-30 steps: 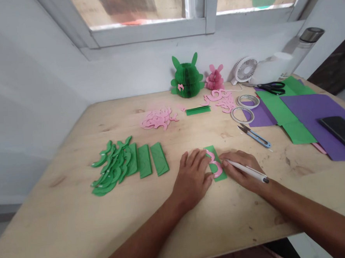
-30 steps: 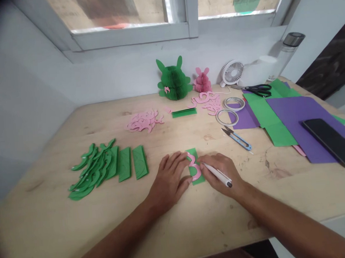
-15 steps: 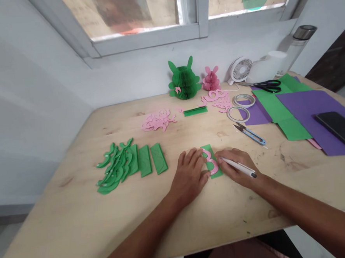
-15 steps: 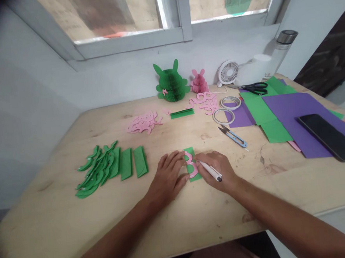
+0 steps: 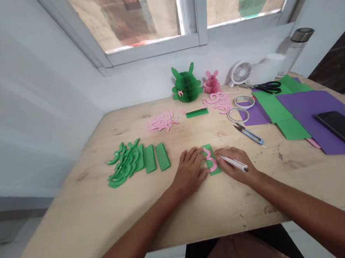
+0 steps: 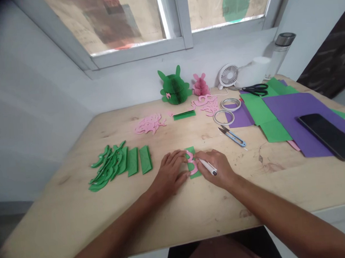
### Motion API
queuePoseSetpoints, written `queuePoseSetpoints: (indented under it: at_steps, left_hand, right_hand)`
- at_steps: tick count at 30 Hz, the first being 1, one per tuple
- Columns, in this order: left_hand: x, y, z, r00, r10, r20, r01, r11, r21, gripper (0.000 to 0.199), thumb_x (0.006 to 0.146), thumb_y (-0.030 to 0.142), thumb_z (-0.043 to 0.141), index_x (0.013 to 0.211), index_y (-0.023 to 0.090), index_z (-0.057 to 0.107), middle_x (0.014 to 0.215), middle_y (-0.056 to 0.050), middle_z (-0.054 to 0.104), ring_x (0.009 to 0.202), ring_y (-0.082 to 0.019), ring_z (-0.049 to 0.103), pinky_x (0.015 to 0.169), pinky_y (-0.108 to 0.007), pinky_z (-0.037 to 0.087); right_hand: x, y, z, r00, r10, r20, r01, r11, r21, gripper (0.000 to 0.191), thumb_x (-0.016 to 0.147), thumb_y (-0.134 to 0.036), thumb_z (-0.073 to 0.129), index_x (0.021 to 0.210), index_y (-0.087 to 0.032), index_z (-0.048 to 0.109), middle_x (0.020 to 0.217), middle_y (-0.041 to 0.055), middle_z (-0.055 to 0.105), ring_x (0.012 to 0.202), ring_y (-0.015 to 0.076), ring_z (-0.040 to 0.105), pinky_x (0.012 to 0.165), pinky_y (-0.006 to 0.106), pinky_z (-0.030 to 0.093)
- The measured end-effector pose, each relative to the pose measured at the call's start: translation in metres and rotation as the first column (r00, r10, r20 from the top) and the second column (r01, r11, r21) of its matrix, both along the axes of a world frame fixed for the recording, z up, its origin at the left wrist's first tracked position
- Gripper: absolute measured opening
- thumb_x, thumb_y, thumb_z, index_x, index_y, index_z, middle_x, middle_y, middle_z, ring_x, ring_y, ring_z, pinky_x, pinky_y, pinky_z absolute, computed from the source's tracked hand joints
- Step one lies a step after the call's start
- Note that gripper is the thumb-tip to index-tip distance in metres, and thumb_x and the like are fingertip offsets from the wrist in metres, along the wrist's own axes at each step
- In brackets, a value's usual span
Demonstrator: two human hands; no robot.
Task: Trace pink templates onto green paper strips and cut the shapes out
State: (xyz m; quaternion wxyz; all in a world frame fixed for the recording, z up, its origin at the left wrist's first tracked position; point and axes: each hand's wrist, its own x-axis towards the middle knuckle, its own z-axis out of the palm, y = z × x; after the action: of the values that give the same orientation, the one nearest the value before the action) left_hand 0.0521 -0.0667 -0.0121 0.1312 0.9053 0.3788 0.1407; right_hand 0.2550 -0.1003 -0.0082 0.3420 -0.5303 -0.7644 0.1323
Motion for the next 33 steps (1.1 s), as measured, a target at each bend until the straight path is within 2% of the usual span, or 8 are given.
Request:
queuePoseSetpoints:
  at_steps: [7, 12, 16, 26, 33]
  left_hand:
    - [0.002, 0.004, 0.006, 1.000, -0.030, -0.004, 0.030, 1.000, 0.002, 0.029, 0.080, 0.026, 0.059, 0.107, 0.020, 0.054, 0.133, -0.009, 0.052, 0.129, -0.028, 0.038, 0.107, -0.049, 0.026]
    - [-0.002, 0.002, 0.001, 0.999, -0.041, 0.024, 0.040, 0.999, 0.036, 0.028, 0.082, 0.028, 0.056, 0.109, 0.021, 0.055, 0.134, -0.008, 0.051, 0.130, -0.027, 0.037, 0.107, -0.048, 0.024]
    - [-0.003, 0.001, -0.003, 0.999, -0.036, 0.032, 0.034, 0.998, 0.057, 0.031, 0.084, 0.029, 0.053, 0.113, 0.021, 0.054, 0.137, -0.008, 0.049, 0.132, -0.027, 0.035, 0.109, -0.049, 0.021]
    - [-0.005, 0.001, 0.001, 0.997, -0.040, 0.064, 0.040, 0.999, -0.006, 0.029, 0.085, 0.032, 0.051, 0.111, 0.020, 0.056, 0.140, -0.009, 0.046, 0.133, -0.028, 0.032, 0.110, -0.051, 0.018]
    - [-0.007, 0.003, 0.003, 0.996, -0.046, 0.074, 0.048, 0.999, -0.026, 0.030, 0.084, 0.029, 0.050, 0.113, 0.020, 0.055, 0.140, -0.008, 0.046, 0.133, -0.027, 0.032, 0.111, -0.050, 0.017]
  right_hand:
    - [0.000, 0.000, -0.001, 1.000, 0.007, 0.022, -0.007, 1.000, 0.011, 0.018, 0.088, -0.023, 0.050, 0.096, -0.020, 0.066, 0.091, 0.0045, 0.073, 0.080, 0.0186, 0.067, 0.077, 0.030, 0.047]
    - [-0.001, 0.000, -0.001, 0.999, 0.000, 0.039, -0.001, 1.000, 0.029, 0.019, 0.089, -0.023, 0.049, 0.097, -0.021, 0.065, 0.088, 0.0039, 0.073, 0.072, 0.0175, 0.065, 0.072, 0.030, 0.047]
    - [-0.002, -0.001, 0.001, 0.999, 0.021, 0.036, -0.023, 0.999, 0.047, 0.019, 0.089, -0.022, 0.048, 0.097, -0.020, 0.065, 0.089, 0.0048, 0.073, 0.078, 0.0178, 0.066, 0.074, 0.029, 0.047]
    - [-0.005, 0.000, 0.008, 0.995, 0.029, 0.091, -0.032, 0.999, 0.037, 0.021, 0.090, -0.020, 0.046, 0.097, -0.020, 0.066, 0.069, 0.0029, 0.069, 0.075, 0.0183, 0.066, 0.072, 0.030, 0.047]
    - [-0.006, 0.001, 0.010, 0.993, 0.024, 0.119, -0.032, 0.997, 0.066, 0.021, 0.090, -0.019, 0.045, 0.096, -0.017, 0.065, 0.080, 0.0058, 0.072, 0.073, 0.0171, 0.066, 0.071, 0.030, 0.047]
